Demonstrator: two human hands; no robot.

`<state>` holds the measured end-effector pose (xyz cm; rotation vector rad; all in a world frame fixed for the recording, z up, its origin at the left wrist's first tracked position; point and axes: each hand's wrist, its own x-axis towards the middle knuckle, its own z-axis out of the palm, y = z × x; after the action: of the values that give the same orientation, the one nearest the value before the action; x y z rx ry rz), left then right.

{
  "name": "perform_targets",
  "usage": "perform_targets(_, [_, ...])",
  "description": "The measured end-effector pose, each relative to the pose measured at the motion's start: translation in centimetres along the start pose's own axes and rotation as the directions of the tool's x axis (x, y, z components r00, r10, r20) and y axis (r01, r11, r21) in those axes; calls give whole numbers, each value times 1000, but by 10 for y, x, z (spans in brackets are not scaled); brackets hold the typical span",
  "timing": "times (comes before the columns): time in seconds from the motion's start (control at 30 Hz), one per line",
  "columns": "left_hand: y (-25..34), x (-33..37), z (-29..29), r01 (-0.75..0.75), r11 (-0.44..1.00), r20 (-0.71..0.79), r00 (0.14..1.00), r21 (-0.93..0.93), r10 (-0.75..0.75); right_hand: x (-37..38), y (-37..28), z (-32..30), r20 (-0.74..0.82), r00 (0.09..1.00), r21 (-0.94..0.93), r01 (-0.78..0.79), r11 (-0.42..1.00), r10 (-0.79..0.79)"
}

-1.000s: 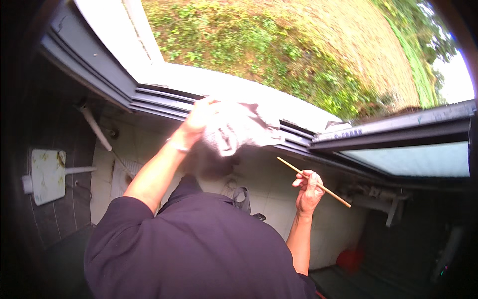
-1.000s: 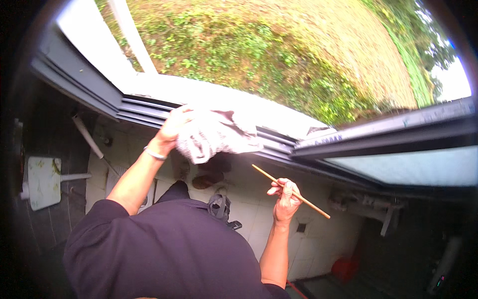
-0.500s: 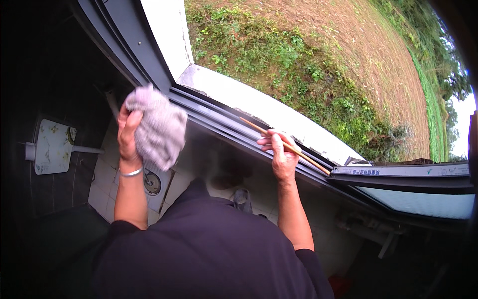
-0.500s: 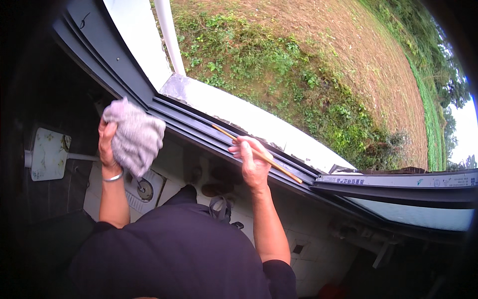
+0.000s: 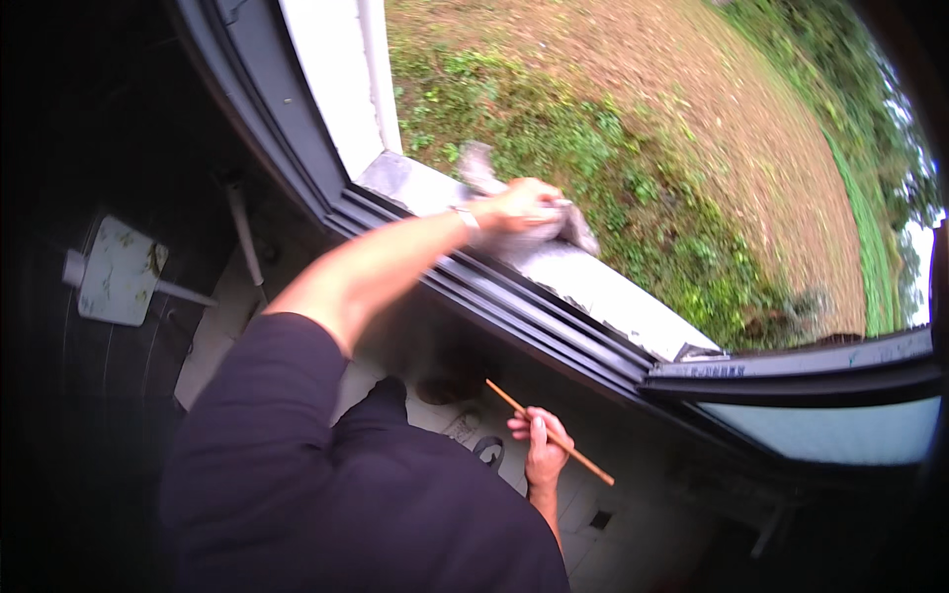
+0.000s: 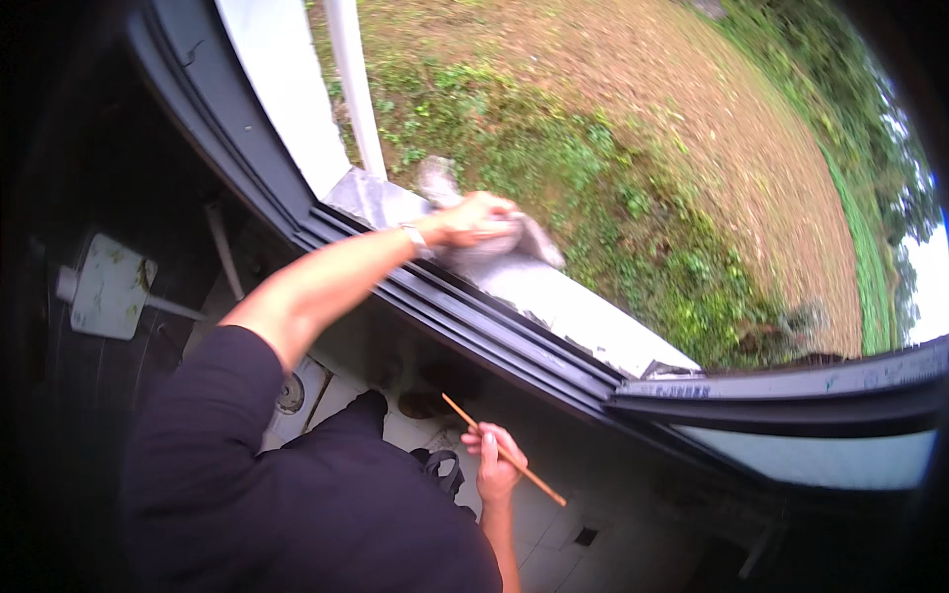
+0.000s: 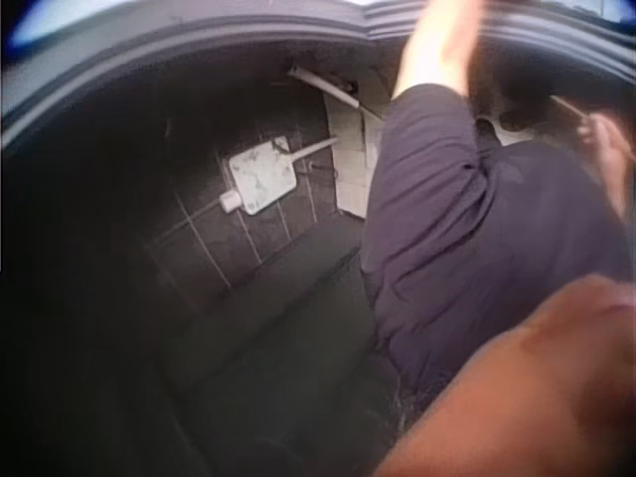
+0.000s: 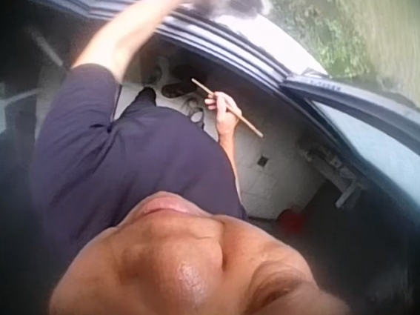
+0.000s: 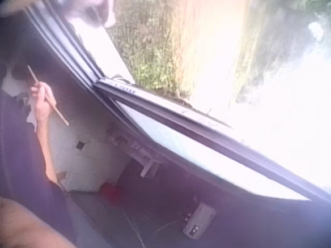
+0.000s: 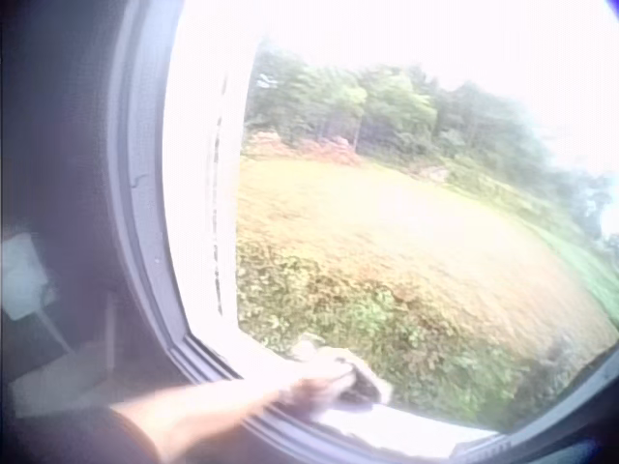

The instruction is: The person cleans the exterior window frame and sill using a cloth and a thin stick. They wipe the frame and sill repeatedly, using the stick to reach into crevices and the cloth to remove debris.

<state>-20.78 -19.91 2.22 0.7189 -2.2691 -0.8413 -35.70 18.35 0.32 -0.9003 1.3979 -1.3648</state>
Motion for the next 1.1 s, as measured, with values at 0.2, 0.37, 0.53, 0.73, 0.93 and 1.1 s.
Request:
perform_targets(0.2, [80,19,6,-252,482,-420,863,-839,-281,-7,-18,-30,93,995,-18,27,999,-25])
perform_targets(0.37, [190,-29,-38,-394,455,-520,833,-798,-190,2,-33,-54,149,986,-44,86,995,-79])
perform_targets(0.53, [234,-138,-56,-463,596,-675,713,-656,-189,12,-26,-50,265,959,1,101,995,-97])
perform_targets(0.73, [227,-276,-79,-151,836,-821,343,-528,-457,19,-19,-33,389,920,63,19,998,-42])
perform_targets(0.93, [198,-328,-92,-147,887,-893,182,-438,-412,24,-11,-20,454,891,-2,7,1000,-5])
perform_targets(1.1, [156,-357,-96,-159,807,-821,171,-569,-545,30,2,11,528,845,-152,-5,988,85])
